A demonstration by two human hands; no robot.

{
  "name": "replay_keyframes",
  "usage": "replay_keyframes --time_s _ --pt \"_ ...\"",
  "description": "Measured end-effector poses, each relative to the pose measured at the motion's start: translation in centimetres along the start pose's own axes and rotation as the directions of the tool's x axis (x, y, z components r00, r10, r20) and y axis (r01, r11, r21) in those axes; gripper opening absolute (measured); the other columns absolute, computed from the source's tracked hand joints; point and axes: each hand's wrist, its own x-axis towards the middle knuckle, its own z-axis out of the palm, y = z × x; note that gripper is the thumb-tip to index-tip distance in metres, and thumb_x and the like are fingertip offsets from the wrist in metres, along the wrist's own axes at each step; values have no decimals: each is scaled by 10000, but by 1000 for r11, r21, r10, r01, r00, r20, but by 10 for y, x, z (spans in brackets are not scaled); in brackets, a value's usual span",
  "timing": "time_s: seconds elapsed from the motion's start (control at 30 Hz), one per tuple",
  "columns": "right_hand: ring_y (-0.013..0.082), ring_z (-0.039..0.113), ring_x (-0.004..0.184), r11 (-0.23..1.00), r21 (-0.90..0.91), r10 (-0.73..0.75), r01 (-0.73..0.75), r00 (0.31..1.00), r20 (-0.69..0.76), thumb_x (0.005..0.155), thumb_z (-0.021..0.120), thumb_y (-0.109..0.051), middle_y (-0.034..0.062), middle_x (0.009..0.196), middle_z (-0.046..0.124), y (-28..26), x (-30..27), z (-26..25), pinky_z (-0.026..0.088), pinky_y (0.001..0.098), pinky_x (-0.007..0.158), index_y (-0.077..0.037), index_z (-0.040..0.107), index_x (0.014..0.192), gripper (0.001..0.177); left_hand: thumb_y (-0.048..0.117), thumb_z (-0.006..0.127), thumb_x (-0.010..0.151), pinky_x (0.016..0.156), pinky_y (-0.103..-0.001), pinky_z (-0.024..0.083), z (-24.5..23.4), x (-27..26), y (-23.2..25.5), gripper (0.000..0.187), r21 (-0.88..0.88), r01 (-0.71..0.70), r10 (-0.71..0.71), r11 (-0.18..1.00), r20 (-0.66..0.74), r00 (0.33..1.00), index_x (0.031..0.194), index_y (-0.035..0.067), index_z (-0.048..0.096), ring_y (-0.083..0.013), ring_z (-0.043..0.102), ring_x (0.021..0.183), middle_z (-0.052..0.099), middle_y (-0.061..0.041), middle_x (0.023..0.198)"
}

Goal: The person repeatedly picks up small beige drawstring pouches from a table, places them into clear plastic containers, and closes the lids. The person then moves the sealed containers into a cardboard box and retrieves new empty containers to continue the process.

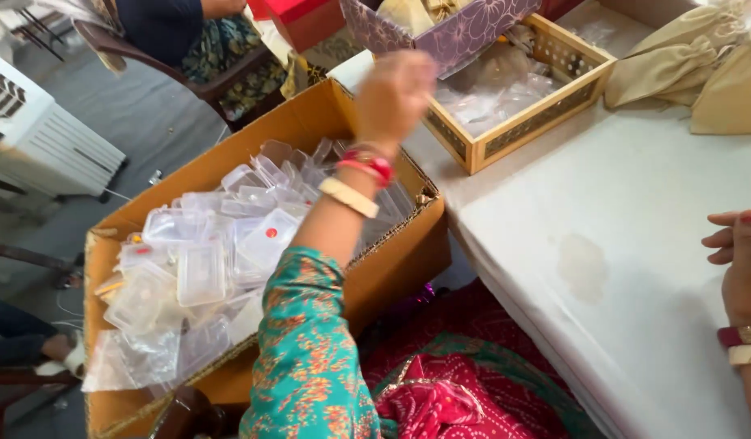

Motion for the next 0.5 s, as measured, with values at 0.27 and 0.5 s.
replay_keyframes --time_s 0.27,0.5 --pt "166 634 776 963 -270 17 -3 999 52 1237 324 -410 100 883 669 53 -2 8 553 294 730 -50 674 1124 515 454 579 1026 913 -523 486 56 -175 -141 463 375 753 -819 541 438 370 1247 48 608 -471 634 1012 683 -287 1104" --pt "174 643 753 934 -357 37 -24 999 29 1231 354 -400 105 863 682 0 -3 8 558 306 721 -56 681 1097 494 437 636 981 1056 -379 471 46 -232 -218 597 -459 852 -408 250 749 523 1366 -19 643 -341 623 1227 686 -233 1334"
